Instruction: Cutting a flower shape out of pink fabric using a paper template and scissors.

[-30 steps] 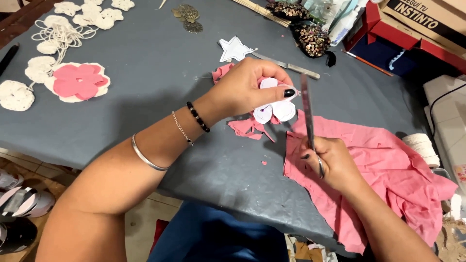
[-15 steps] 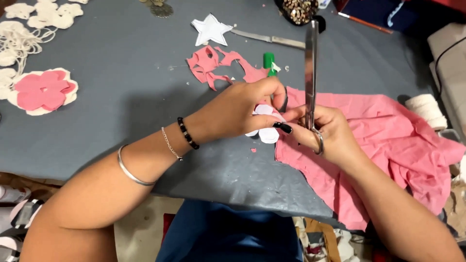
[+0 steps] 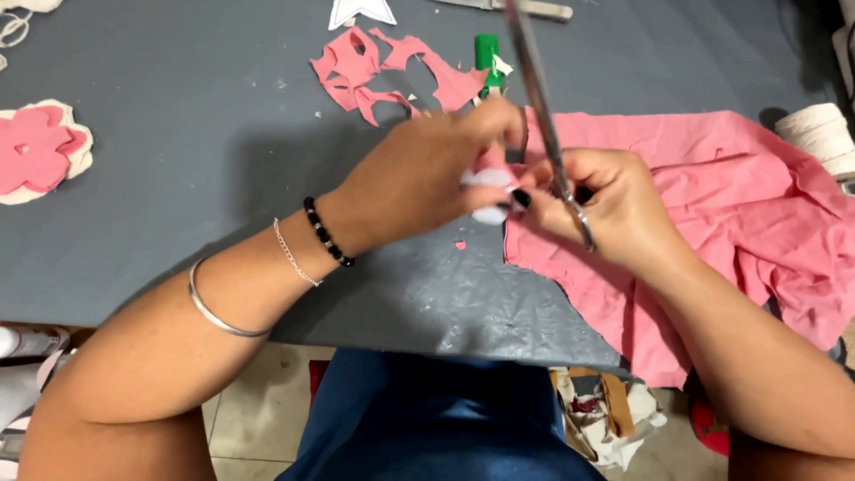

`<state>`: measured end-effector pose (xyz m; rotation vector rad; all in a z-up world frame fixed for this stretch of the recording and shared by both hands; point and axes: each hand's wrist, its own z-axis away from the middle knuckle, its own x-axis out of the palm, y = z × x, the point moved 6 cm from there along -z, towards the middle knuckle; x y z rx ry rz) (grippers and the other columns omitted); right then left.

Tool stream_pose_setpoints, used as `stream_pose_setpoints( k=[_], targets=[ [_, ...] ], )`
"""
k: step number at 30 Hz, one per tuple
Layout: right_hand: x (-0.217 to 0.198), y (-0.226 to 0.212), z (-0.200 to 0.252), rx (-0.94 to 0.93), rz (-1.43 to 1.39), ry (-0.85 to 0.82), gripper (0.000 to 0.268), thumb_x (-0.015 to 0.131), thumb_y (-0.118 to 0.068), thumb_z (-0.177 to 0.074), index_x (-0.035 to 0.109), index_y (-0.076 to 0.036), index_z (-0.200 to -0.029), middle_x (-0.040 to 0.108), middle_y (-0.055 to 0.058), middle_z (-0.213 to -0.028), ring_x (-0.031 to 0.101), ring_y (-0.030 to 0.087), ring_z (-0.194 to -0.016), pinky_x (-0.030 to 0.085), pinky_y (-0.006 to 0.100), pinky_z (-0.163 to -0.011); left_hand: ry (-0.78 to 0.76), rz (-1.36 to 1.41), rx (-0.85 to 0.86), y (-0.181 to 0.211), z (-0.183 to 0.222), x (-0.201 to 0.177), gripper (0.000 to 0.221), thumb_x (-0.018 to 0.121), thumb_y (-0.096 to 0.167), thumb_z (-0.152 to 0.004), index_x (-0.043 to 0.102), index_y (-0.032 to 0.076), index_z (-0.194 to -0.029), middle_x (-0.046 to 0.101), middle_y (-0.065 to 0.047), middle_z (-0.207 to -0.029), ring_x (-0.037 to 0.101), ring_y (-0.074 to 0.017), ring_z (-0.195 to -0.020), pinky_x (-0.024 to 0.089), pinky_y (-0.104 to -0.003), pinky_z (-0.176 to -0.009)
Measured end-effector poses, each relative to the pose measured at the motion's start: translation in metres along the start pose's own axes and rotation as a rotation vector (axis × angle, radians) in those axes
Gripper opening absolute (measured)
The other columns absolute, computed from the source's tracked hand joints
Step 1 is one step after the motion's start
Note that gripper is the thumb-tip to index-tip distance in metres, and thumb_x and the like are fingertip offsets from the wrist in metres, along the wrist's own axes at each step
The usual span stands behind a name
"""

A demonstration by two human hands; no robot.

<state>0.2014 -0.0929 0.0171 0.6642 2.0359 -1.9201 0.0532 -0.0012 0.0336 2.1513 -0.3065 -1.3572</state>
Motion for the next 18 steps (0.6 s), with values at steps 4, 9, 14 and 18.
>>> stream_pose_setpoints(
  k=[4,9,14,18],
  targets=[
    [-0.013,0.0,-0.005,-0.024,-0.062,0.096,0.008,0.072,-0.009,-0.098,0.073,-0.003,-0.103,0.069,0.004,-0.077,0.062,0.008,-0.065,0.055,0.022,-0.059,0.425,-0.061,0.209,0.012,0.007,-0.032,0.045,0.086,0.014,-0.078,0.051,0.009,-0.106,0.059,-0.003,-0.102,0.055,-0.0251,-0.086,0.041,-0.038,-0.085],
    [-0.026,0.0,-0.009,-0.099,-0.092,0.204,0.003,0.068,-0.009,-0.105,0.068,-0.007,-0.107,0.074,0.007,-0.092,0.072,0.011,-0.081,0.058,0.02,-0.069,0.424,-0.072,0.278,0.036,0.017,-0.029,0.03,0.063,0.036,-0.105,0.058,0.016,-0.082,0.058,0.004,-0.07,0.055,-0.018,-0.063,0.039,-0.035,-0.063],
    [-0.028,-0.001,-0.007,-0.043,-0.182,0.369,0.007,0.068,-0.02,-0.102,0.066,-0.014,-0.1,0.059,-0.006,-0.07,0.046,0.001,-0.054,0.036,0.017,-0.05,-0.389,0.687,-0.367,0.022,0.014,0.031,0.06,0.047,0.054,-0.088,0.064,0.023,-0.136,0.073,-0.003,-0.084,0.066,-0.0107,-0.056,0.054,-0.022,-0.054],
    [-0.017,-0.005,-0.005,0.027,-0.469,0.367,0.01,0.064,-0.018,-0.097,0.065,-0.007,-0.096,0.051,-0.001,-0.059,0.046,0.007,-0.052,0.039,0.021,-0.054,-0.011,1.02,-0.132,0.007,0.001,0.027,0.03,0.064,0.037,-0.095,0.061,0.012,-0.112,0.043,0.009,-0.07,0.037,-0.0035,-0.061,0.032,-0.022,-0.053]
  ],
)
